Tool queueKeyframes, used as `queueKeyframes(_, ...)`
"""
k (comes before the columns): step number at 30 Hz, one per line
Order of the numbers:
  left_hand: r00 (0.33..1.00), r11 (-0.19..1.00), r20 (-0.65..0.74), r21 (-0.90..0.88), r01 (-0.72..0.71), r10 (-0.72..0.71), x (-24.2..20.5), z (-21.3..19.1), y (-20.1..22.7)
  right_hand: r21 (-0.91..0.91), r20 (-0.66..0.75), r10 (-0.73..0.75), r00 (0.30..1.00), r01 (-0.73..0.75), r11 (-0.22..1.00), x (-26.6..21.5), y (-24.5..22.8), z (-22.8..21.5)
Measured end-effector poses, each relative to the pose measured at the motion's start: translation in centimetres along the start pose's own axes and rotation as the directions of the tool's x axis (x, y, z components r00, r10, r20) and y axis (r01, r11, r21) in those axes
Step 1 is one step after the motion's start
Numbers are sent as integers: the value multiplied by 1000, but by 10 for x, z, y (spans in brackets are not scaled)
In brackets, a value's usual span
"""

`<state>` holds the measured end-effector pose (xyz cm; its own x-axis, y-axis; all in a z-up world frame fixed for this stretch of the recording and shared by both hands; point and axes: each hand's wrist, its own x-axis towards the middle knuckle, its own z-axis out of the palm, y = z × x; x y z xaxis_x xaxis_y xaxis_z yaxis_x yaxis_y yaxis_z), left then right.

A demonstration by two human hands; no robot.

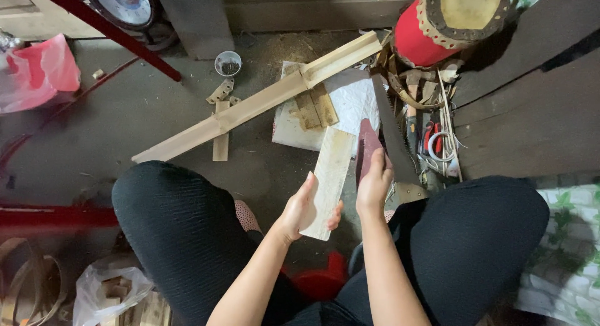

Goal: The person sits on the floor and sands a small rectangular piece of wood with a sanding block. They hold the wood in one hand and rub the sanding block along its surfaces, occasionally turning the piece to sand different sides.

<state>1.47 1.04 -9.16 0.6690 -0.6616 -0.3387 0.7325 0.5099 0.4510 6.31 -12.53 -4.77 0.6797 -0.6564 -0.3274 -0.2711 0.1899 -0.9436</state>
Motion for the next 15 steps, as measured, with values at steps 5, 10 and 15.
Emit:
queueKeyframes(5,981,978,-191,207,16,25,3,3,-8,-268,280,-289,916,364,892,-20,3,-1)
queueKeyframes(10,945,533,-147,846,-33,292,-21,65,20,-536,218,-127,968,228,813,-27,13,10)
queueKeyframes(15,924,270,-300,934,234,236,-25,62,10,-98,13,-3,1000,4,995,19,70,13)
